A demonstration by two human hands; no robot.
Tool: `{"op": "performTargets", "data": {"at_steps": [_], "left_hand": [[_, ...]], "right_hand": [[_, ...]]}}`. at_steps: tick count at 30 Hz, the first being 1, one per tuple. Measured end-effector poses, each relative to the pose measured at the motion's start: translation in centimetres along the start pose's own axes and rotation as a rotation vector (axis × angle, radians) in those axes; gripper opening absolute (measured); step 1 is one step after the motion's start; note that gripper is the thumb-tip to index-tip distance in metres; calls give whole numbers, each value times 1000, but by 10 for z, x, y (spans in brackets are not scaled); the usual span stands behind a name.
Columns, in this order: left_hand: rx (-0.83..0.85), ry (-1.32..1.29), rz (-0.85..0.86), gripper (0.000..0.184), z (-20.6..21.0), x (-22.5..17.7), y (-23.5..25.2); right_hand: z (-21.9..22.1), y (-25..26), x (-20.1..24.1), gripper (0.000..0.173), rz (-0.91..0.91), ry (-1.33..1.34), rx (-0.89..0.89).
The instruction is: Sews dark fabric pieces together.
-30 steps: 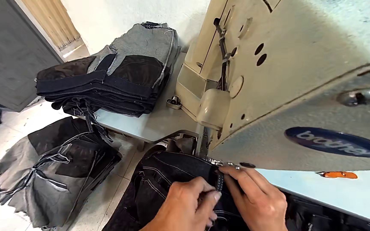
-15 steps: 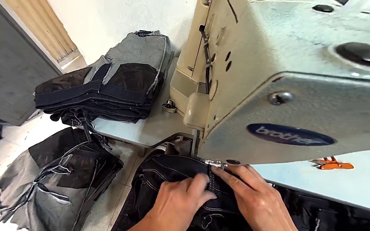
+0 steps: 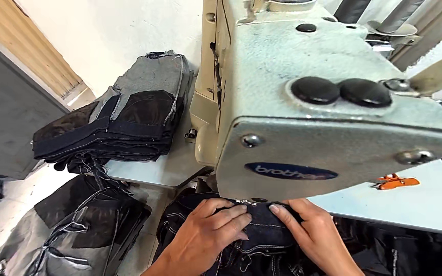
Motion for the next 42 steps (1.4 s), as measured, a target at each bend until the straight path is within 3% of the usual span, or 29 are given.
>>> {"op": "performTargets", "data": {"at_steps": [12,27,42], "left_hand": [[12,27,-64,27,-1,-7,1],[-61,2,-118,22,-1,-12,-1],[-98,0,-99,19,-1,-8,-7]], "right_hand": [[4,6,-6,47,-83,79,23],[-4,3,-3,48,-118,-22,85],[1,-2,-1,52,-123,-88,-7]]}}
Point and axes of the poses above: each hand's wrist, its own y-axis towards the middle knuckle, its own z-axis out of the palm, x = y × z, the point moved 4 cm from there along y, towards the middle knuckle, and after that the axes turned 14 degrees about z, right-handed, at the moved point
